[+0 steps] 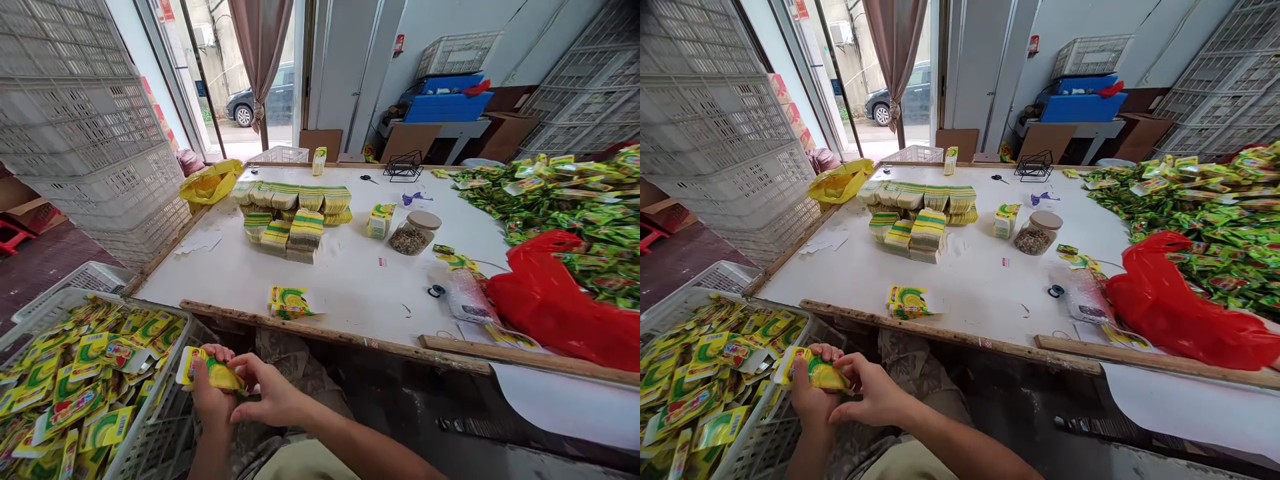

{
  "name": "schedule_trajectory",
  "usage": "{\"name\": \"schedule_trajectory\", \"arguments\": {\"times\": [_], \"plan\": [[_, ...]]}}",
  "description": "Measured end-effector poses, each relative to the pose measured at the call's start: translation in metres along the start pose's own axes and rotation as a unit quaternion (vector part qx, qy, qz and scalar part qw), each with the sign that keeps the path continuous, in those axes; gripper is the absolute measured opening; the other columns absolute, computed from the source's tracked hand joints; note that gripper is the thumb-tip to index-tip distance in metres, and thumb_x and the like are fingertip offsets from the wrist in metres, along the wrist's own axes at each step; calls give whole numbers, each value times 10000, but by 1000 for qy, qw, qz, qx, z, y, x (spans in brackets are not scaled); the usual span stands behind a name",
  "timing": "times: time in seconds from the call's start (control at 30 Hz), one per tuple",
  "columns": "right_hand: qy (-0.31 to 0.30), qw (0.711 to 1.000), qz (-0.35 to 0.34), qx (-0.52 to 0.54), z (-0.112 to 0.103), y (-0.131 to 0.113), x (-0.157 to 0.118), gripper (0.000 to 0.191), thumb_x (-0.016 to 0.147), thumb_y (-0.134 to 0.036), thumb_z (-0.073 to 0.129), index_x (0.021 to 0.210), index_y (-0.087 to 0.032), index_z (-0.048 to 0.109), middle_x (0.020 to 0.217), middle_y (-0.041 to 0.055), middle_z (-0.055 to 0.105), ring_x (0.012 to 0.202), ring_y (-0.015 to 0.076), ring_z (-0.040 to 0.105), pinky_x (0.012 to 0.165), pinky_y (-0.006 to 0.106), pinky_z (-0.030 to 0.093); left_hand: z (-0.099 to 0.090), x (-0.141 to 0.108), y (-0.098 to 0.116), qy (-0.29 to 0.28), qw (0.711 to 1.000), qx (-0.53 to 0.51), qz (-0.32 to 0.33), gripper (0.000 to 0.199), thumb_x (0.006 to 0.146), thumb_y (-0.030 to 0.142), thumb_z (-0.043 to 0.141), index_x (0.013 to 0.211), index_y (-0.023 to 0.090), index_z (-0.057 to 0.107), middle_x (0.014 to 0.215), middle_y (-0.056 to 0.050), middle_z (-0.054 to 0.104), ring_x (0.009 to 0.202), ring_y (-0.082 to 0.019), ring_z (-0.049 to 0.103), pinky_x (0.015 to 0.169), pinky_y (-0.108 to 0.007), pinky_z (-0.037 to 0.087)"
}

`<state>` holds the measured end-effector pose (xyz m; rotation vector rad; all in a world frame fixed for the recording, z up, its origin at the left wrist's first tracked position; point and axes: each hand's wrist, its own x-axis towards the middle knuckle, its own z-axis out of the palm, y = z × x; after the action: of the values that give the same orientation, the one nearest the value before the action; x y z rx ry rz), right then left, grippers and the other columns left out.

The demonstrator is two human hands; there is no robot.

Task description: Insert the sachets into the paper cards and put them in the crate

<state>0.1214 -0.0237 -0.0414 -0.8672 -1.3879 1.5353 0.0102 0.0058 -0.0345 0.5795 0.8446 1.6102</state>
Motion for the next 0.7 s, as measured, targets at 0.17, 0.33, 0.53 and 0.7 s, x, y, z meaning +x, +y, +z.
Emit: {"name": "schedule_trajectory", "arguments": {"times": [0.17,0.33,0.53,0.7], "plan": [[105,994,9,-23,-19,-4,4,531,636,-438,843,1058,-214,611,730,-56,515,660,113,448,594,220,357,-4,-1,-12,-30,995,96,-3,599,707,775,564,966,236,603,836,-6,611,755,-149,617,678,-265,552],[129,991,9,37,-44,-13,3,399,706,-533,770,848,-172,682,767,9,645,701,163,573,668,288,463,-13,1,-17,-7,978,210,-4,429,685,515,764,919,165,681,915,-60,731,854,-225,687,753,-324,574],[148,941,-95,-289,-76,-26,-4,246,921,-409,592,949,-224,752,812,62,692,766,201,578,737,349,466,-23,15,17,-123,958,257,26,552,780,596,639,1118,160,661,1114,-126,715,1068,-290,660,947,-420,527],[21,842,-161,-515,-76,-33,-9,189,945,-251,570,1034,-290,732,905,57,698,904,223,558,948,445,411,-21,13,32,-262,847,461,23,870,634,547,778,1377,203,483,1424,-155,509,1346,-354,436,1131,-520,329]]}}
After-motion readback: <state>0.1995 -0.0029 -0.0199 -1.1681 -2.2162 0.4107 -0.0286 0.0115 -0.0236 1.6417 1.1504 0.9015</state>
